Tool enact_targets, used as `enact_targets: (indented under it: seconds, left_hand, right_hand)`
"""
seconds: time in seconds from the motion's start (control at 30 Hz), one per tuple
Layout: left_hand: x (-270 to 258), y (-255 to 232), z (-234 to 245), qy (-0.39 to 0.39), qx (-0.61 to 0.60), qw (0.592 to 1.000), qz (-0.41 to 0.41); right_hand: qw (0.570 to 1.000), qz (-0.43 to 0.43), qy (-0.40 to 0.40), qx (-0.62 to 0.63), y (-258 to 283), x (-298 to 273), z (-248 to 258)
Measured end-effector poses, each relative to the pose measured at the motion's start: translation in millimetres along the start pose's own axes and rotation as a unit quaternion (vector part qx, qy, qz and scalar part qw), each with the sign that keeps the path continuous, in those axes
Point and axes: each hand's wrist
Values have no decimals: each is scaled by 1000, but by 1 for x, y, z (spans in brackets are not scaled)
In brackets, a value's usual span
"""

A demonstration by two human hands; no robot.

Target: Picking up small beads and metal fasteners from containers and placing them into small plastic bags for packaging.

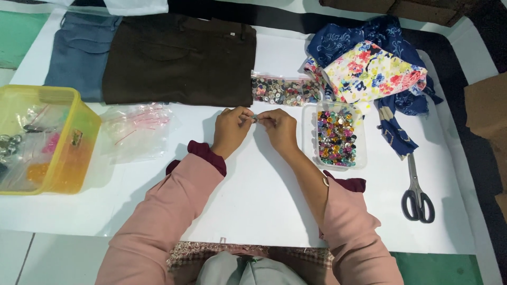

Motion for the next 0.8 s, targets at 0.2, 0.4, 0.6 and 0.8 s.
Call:
enact_targets:
  seconds: [0.2,0.4,0.6,0.8]
  left_hand:
    - [0,1,-3,-21,-7,1000,-15]
    - [-14,-30,17,-82,-27,991,-98]
    - [-18,-51,-7,-67,-34,980,-186]
    - [-30,-101,-55,-45,-46,971,-231]
  right_hand:
    - [1000,15,-8,-23,-14,-2,-8]
    - [987,131,-29,-87,46,-9,21]
    - [942,220,-113,-228,18,-12,97]
    - [923,133,-96,-348,-59,-33,195]
Point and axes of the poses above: each hand's wrist, its own x-axis towards the middle knuckle, its own z-axis out of the back of the hand, y = z × x, and after that the axes turned 15 degrees about z, right-handed
